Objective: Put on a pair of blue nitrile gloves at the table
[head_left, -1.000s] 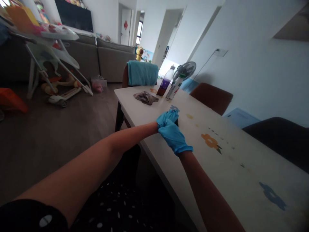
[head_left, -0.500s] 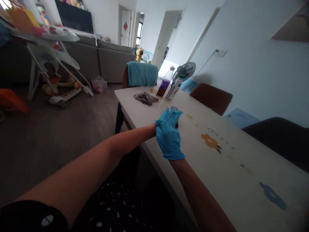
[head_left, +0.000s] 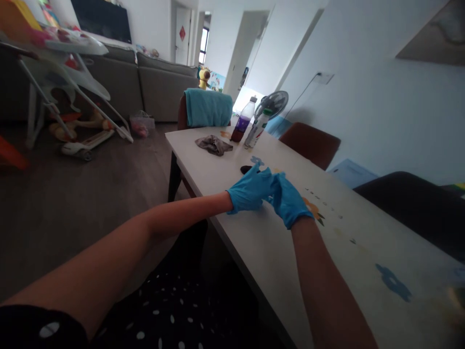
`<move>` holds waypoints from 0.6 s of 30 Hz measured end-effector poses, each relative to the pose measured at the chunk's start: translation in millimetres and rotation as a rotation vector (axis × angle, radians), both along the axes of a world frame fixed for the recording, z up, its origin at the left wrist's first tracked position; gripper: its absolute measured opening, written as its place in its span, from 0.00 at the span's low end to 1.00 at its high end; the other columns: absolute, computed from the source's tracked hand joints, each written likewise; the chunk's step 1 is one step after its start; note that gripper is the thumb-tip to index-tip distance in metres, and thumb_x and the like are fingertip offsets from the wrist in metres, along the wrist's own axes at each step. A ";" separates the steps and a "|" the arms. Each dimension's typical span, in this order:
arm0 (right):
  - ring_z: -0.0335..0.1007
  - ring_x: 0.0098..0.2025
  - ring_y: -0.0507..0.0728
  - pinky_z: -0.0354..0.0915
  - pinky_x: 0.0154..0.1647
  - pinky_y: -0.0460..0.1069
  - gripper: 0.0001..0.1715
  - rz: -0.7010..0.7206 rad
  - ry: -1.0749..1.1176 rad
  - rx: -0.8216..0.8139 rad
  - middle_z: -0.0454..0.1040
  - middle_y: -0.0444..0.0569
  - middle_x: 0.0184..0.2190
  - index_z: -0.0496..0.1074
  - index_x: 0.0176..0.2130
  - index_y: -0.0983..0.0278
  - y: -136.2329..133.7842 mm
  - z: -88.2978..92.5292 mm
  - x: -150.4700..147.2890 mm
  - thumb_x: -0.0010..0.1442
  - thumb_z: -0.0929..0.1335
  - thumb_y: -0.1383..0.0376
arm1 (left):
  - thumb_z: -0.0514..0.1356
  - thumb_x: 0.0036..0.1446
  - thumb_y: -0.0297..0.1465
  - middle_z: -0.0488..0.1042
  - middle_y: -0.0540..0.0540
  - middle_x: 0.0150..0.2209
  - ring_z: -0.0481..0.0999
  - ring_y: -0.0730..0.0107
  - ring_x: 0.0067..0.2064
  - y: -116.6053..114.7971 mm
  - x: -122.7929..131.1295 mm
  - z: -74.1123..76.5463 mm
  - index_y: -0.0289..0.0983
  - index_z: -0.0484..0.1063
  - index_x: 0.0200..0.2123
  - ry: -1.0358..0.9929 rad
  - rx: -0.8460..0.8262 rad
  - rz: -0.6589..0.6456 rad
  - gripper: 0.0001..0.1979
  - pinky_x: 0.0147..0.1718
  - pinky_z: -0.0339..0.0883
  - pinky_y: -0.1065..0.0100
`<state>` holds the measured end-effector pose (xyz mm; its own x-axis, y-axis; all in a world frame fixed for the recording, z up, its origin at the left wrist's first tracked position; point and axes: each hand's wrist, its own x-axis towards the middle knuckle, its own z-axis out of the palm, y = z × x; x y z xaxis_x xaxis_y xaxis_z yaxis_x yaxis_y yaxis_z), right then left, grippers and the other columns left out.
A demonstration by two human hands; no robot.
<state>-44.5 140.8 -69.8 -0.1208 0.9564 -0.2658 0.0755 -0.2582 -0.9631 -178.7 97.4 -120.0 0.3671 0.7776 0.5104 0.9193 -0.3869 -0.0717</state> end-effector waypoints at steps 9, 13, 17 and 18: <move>0.85 0.45 0.54 0.82 0.49 0.49 0.22 -0.228 0.087 0.157 0.87 0.53 0.49 0.74 0.34 0.65 0.7 -16.2 -0.5 0.81 0.63 0.64 | 0.63 0.69 0.33 0.57 0.32 0.84 0.64 0.39 0.78 -11.8 1.2 3.0 0.37 0.66 0.83 -0.087 -0.127 0.020 0.40 0.72 0.57 0.43; 0.85 0.50 0.55 0.81 0.49 0.49 0.32 -0.045 0.019 0.248 0.86 0.55 0.51 0.71 0.31 0.65 0.6 -15.7 6.8 0.86 0.61 0.54 | 0.69 0.66 0.40 0.50 0.29 0.86 0.55 0.34 0.83 -10.0 -3.2 3.2 0.39 0.61 0.86 -0.139 -0.175 0.049 0.49 0.76 0.53 0.32; 0.84 0.47 0.56 0.80 0.45 0.47 0.35 0.042 -0.019 0.197 0.85 0.54 0.49 0.79 0.47 0.63 0.7 -17.5 11.1 0.86 0.58 0.41 | 0.72 0.65 0.42 0.43 0.29 0.88 0.53 0.27 0.84 -10.6 -3.2 11.7 0.40 0.60 0.86 -0.181 -0.241 0.108 0.51 0.77 0.50 0.22; 0.84 0.48 0.57 0.80 0.44 0.48 0.36 0.063 -0.037 0.184 0.85 0.55 0.49 0.80 0.52 0.63 -1.2 -18.8 11.3 0.85 0.58 0.40 | 0.73 0.64 0.42 0.44 0.28 0.88 0.55 0.27 0.84 -11.0 -2.0 13.4 0.39 0.61 0.86 -0.196 -0.251 0.119 0.51 0.77 0.50 0.22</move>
